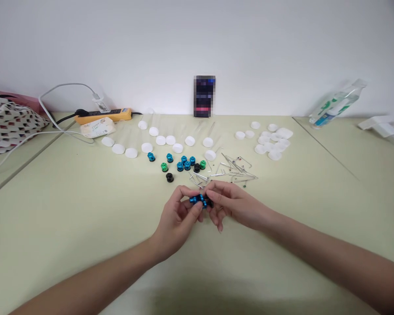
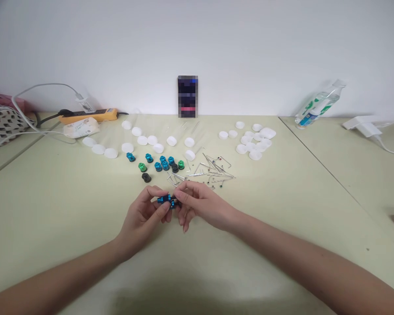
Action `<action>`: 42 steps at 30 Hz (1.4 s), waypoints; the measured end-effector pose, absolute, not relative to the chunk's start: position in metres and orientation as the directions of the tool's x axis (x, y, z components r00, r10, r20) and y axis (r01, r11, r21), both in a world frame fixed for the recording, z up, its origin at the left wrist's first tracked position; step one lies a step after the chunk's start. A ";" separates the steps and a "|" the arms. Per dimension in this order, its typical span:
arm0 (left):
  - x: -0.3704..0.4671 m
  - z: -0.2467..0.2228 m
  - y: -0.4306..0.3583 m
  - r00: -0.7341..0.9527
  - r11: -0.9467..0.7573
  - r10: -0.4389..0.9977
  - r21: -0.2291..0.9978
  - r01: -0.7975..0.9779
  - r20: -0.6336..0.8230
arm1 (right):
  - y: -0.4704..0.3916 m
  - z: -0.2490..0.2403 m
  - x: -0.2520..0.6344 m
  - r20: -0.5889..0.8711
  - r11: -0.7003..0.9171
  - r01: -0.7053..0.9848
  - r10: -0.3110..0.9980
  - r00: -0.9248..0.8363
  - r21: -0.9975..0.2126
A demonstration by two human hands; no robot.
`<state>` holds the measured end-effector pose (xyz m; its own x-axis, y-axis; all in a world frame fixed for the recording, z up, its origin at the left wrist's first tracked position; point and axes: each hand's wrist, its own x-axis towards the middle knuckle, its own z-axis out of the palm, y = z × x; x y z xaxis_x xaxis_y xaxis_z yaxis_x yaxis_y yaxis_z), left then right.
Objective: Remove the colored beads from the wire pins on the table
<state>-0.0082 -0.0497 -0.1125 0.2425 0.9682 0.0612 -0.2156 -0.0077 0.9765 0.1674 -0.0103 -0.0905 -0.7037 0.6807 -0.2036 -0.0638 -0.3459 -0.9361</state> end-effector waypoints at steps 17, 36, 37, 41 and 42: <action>-0.008 -0.111 -0.049 0.250 0.021 0.968 0.974 -0.227 0.037 | -0.011 -0.089 0.167 -0.179 -0.311 -0.072 0.705 -0.686 -0.948; -0.008 -0.112 -0.050 0.251 0.017 0.967 0.972 -0.235 0.044 | -0.012 -0.088 0.165 -0.144 -0.300 -0.127 0.735 -0.663 -0.946; -0.008 -0.113 -0.050 0.251 0.017 0.967 0.972 -0.236 0.043 | -0.012 -0.088 0.165 -0.165 -0.326 -0.122 0.726 -0.667 -0.938; -0.008 -0.113 -0.050 0.251 0.021 0.967 0.973 -0.229 0.038 | -0.011 -0.090 0.166 -0.185 -0.351 -0.103 0.695 -0.695 -0.931; -0.008 -0.113 -0.050 0.249 0.020 0.968 0.973 -0.228 0.038 | -0.011 -0.090 0.166 -0.167 -0.327 -0.115 0.716 -0.678 -0.938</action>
<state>-0.0085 -0.0502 -0.1129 0.2492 0.9677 0.0381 -0.2281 0.0204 0.9734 0.1657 -0.0112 -0.0903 -0.6779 0.7160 -0.1665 -0.1150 -0.3270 -0.9380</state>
